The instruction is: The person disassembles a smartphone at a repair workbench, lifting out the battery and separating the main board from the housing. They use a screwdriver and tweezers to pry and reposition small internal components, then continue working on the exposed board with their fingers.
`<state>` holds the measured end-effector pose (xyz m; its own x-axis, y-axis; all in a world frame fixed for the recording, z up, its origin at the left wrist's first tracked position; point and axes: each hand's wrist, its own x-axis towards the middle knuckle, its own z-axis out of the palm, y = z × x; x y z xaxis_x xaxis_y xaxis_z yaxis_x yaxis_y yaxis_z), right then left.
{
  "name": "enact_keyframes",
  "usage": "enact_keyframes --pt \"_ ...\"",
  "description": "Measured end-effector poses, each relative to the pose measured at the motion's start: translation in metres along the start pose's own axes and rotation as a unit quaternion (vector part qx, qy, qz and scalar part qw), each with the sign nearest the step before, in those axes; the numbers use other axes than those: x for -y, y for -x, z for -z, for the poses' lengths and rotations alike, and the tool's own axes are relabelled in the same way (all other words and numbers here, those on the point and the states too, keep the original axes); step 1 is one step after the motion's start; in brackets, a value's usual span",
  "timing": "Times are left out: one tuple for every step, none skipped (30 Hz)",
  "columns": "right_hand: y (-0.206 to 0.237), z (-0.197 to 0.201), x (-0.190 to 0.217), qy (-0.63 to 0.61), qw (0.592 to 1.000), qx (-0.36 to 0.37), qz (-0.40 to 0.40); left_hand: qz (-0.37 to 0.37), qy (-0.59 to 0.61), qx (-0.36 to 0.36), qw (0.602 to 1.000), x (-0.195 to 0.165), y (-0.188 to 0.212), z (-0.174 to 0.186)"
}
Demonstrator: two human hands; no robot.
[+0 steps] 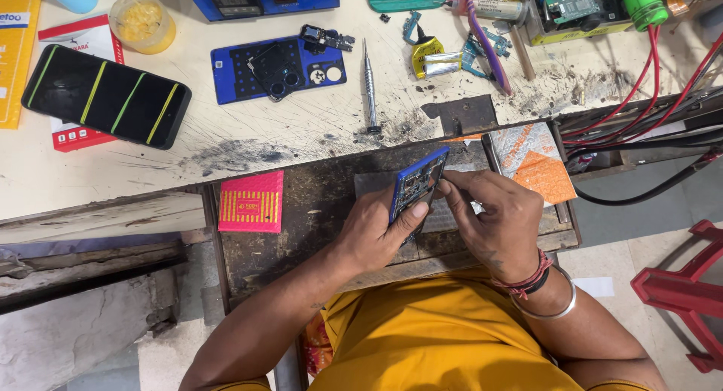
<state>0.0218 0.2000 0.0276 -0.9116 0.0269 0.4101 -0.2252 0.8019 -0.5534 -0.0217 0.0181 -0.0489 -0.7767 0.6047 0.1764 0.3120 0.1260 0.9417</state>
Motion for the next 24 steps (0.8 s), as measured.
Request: enact_keyframes --pt "0.0 0.0 0.0 0.002 1.0 0.0 -0.003 -0.006 -0.001 -0.002 1.0 0.0 0.0 0.0" --pt "-0.001 0.0 0.001 0.004 1.0 0.0 -0.007 -0.003 0.0 -0.001 1.0 -0.001 0.0 0.0" --pt "-0.001 0.0 0.001 0.013 1.0 0.001 -0.005 0.0 0.001 -0.001 1.0 -0.001 0.0 0.001" --pt "-0.001 0.0 0.001 0.021 1.0 0.001 -0.003 0.003 0.002 0.0 1.0 -0.002 -0.001 0.001" --pt "-0.001 0.0 0.001 0.029 1.0 0.002 -0.002 -0.003 0.002 -0.004 1.0 -0.002 -0.001 0.001" --pt "-0.001 0.0 0.002 0.039 0.999 -0.004 0.011 -0.01 0.001 -0.008 1.0 -0.003 -0.001 0.001" --pt "0.0 0.0 0.002 0.049 0.998 -0.01 0.024 -0.017 0.001 -0.012 1.0 -0.004 -0.001 0.001" --pt "0.0 0.0 0.002 0.059 0.997 -0.015 0.037 -0.026 0.005 -0.013 1.0 -0.005 -0.001 0.002" --pt "-0.001 -0.001 0.002 0.067 0.997 -0.011 0.038 -0.036 0.009 -0.013 0.999 -0.006 0.0 0.002" --pt "-0.001 -0.001 0.002 0.076 0.996 -0.008 0.039 -0.046 0.014 -0.014 0.999 -0.007 0.0 0.003" --pt "-0.002 -0.001 0.002 0.085 0.996 -0.004 0.041 -0.042 0.01 -0.016 0.999 -0.007 -0.001 0.003" --pt "-0.002 -0.002 0.002 0.09 0.995 -0.006 0.047 -0.038 0.006 -0.016 0.999 -0.008 0.0 0.003" --pt "-0.002 -0.003 0.002 0.096 0.994 -0.007 0.055 -0.033 0.002 -0.018 0.999 -0.007 0.0 0.003" --pt "-0.002 -0.004 0.002 0.101 0.993 -0.008 0.064 -0.027 -0.002 -0.019 0.999 -0.007 0.0 0.003" --pt "-0.002 -0.005 0.003 0.112 0.991 -0.01 0.071 -0.021 -0.007 -0.021 1.0 -0.007 0.0 0.003" --pt "-0.001 -0.005 0.003 0.123 0.989 -0.012 0.078 -0.015 -0.011 -0.021 1.0 -0.007 0.0 0.002" --pt "0.0 -0.006 0.004 0.134 0.987 -0.013 0.084 -0.019 -0.013 -0.021 1.0 -0.006 0.001 0.002" --pt "0.0 -0.007 0.003 0.142 0.986 -0.014 0.085 -0.023 -0.016 -0.021 0.999 -0.005 0.001 0.001" --pt "0.0 -0.008 0.003 0.15 0.985 -0.014 0.087 -0.027 -0.019 -0.02 0.999 -0.004 0.001 0.001" --pt "0.0 -0.009 0.003 0.157 0.983 -0.015 0.088 -0.016 -0.027 -0.009 0.999 -0.003 0.001 0.0" --pt "0.001 -0.01 0.003 0.158 0.983 -0.015 0.09 -0.006 -0.035 0.003 0.999 -0.003 0.001 -0.001" --pt "0.0 -0.011 0.003 0.159 0.983 -0.016 0.092 0.003 -0.043 0.014 0.999 -0.002 0.0 -0.002" --pt "0.0 -0.011 0.002 0.159 0.983 -0.016 0.095 -0.024 -0.037 0.007 0.999 -0.001 0.001 -0.001" --pt "0.001 -0.012 0.003 0.154 0.983 -0.015 0.096 -0.051 -0.03 0.0 0.998 -0.001 0.002 -0.001"
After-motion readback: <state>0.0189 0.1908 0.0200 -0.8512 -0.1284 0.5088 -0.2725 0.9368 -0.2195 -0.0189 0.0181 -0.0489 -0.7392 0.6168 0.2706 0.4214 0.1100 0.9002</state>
